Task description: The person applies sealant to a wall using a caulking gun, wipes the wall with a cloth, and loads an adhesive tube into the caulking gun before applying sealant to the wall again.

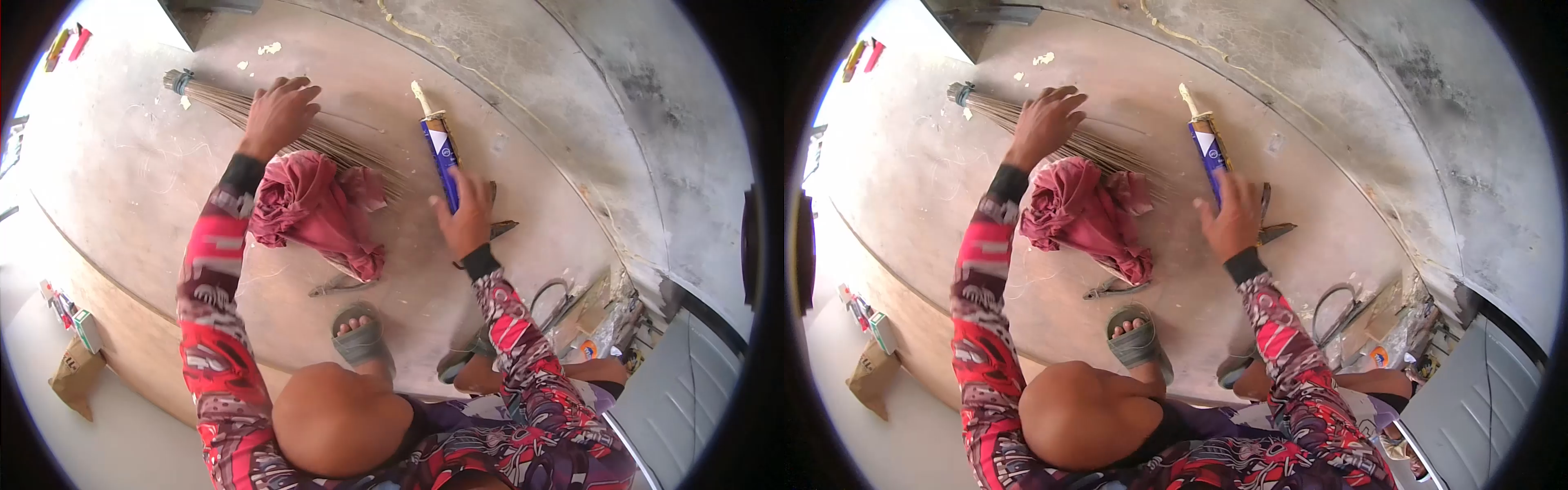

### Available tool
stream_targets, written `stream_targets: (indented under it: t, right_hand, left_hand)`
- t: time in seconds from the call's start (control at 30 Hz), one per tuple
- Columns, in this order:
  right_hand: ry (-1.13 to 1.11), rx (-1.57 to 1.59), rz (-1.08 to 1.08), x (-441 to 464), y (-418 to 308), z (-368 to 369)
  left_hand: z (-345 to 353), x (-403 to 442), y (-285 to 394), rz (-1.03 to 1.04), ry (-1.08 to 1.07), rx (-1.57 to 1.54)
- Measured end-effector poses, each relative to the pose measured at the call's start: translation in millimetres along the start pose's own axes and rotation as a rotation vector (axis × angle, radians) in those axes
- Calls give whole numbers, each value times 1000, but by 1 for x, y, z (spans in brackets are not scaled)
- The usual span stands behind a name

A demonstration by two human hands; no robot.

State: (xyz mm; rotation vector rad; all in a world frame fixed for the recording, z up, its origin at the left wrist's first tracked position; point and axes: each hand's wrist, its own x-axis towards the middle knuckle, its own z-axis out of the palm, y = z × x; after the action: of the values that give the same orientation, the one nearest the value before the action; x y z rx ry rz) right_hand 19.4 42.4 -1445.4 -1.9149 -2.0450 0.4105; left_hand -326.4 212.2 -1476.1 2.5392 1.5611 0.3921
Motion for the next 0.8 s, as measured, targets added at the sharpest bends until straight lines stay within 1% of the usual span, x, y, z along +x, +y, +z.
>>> stream_targets:
  t: [0.03,0.1,0.13,0.2,0.23,0.27,0.3,0.33,0.37,0.4,0.43,0.47,0.5,0.53,0.57,0.73,0.77,0.8]
  right_hand:
    - [24,-139,46,9,4,-2]
    - [-15,-160,108,20,16,9]
    - [-36,-171,142,22,21,17]
    - [-35,-122,122,30,31,31]
    - [-30,-119,142,27,41,34]
    - [-7,20,157,21,51,52]
    - [-31,-25,253,24,38,42]
    - [111,66,233,16,43,55]
    - [3,20,377,19,41,64]
    - [39,-23,309,18,35,60]
    - [133,-136,273,20,30,59]
    - [89,-59,323,19,28,55]
    - [42,31,356,19,23,43]
    - [47,22,358,18,25,38]
    - [66,14,342,-4,29,31]
    - [69,91,293,-21,39,21]
    - [71,130,283,-24,40,19]
    - [71,169,269,-26,42,16]
  left_hand:
    - [-6,8,1,-6,-150,40]
    - [-12,29,9,-17,-438,124]
    - [-11,28,7,17,-429,197]
    - [5,26,0,118,-404,323]
    - [38,14,-31,90,-319,264]
    - [33,9,-38,-19,-459,160]
    - [50,-4,-62,68,-294,88]
    - [52,-2,-71,-48,-391,-41]
    - [87,-13,-129,124,-170,-144]
    - [73,-7,-127,127,-139,-127]
    - [42,1,-108,360,-44,101]
    - [26,-1,-80,30,6,-70]
    - [12,4,-65,-63,-84,-77]
    - [4,7,-59,-173,-174,-74]
    - [2,-9,-41,-175,-136,-66]
    - [8,-6,-36,-184,-39,-57]
    - [8,-5,-38,-275,-66,-130]
    - [12,-1,-36,-283,-73,-149]
